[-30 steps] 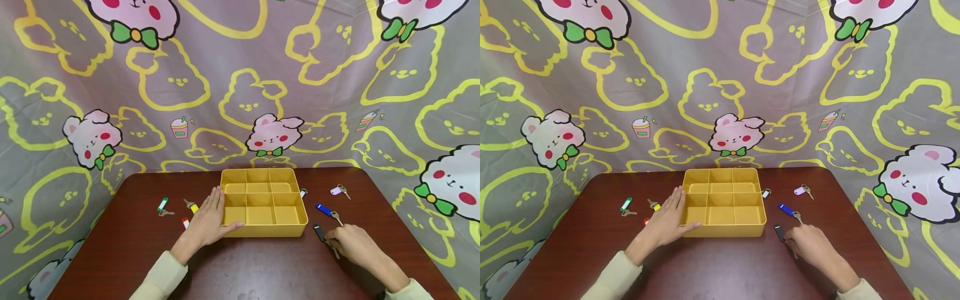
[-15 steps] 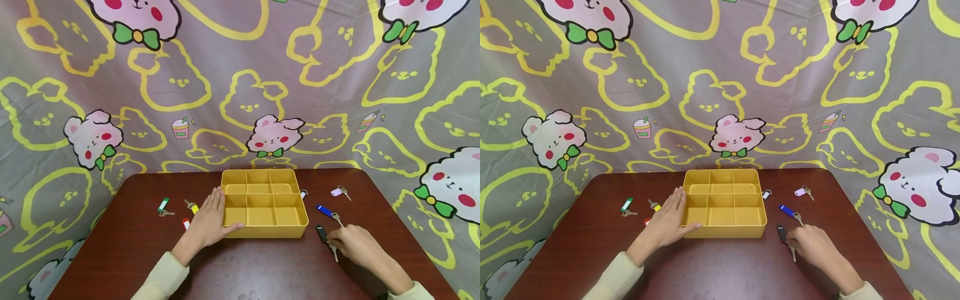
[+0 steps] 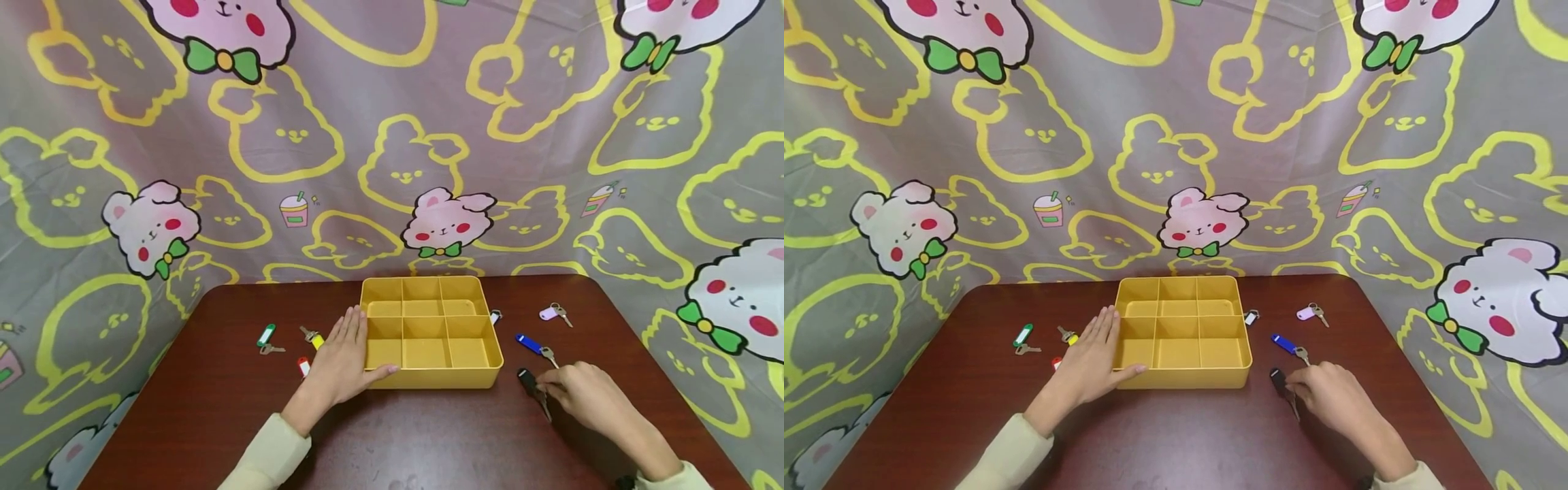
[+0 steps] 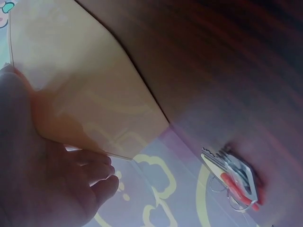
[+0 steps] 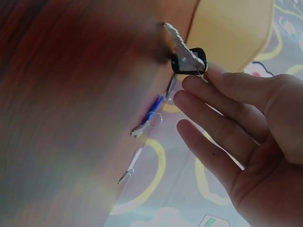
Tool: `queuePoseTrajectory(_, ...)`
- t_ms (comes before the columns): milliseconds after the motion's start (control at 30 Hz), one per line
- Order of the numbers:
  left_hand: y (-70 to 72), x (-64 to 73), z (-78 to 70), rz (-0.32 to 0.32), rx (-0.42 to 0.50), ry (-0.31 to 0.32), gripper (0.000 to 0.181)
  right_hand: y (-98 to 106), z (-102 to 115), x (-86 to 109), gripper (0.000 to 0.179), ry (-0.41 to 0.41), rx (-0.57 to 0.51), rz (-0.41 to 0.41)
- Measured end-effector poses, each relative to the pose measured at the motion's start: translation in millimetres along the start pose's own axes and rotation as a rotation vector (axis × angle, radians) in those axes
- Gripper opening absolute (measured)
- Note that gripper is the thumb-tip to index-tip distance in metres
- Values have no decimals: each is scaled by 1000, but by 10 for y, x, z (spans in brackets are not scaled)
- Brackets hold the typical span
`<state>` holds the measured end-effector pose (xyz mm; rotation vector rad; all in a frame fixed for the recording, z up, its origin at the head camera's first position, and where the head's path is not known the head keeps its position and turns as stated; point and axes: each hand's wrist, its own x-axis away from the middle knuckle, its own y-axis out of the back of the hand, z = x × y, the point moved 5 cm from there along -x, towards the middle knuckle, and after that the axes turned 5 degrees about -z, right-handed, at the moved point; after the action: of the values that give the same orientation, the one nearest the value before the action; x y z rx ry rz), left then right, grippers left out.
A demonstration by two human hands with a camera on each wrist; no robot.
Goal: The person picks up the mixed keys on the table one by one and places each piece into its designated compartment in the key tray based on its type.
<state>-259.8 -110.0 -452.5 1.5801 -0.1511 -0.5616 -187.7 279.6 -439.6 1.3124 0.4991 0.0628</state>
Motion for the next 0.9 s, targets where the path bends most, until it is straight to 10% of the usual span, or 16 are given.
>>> queuePoseTrajectory(900,-34,6,4,12,31,16,120,198,-109,-63,9,-80,-164,-217)
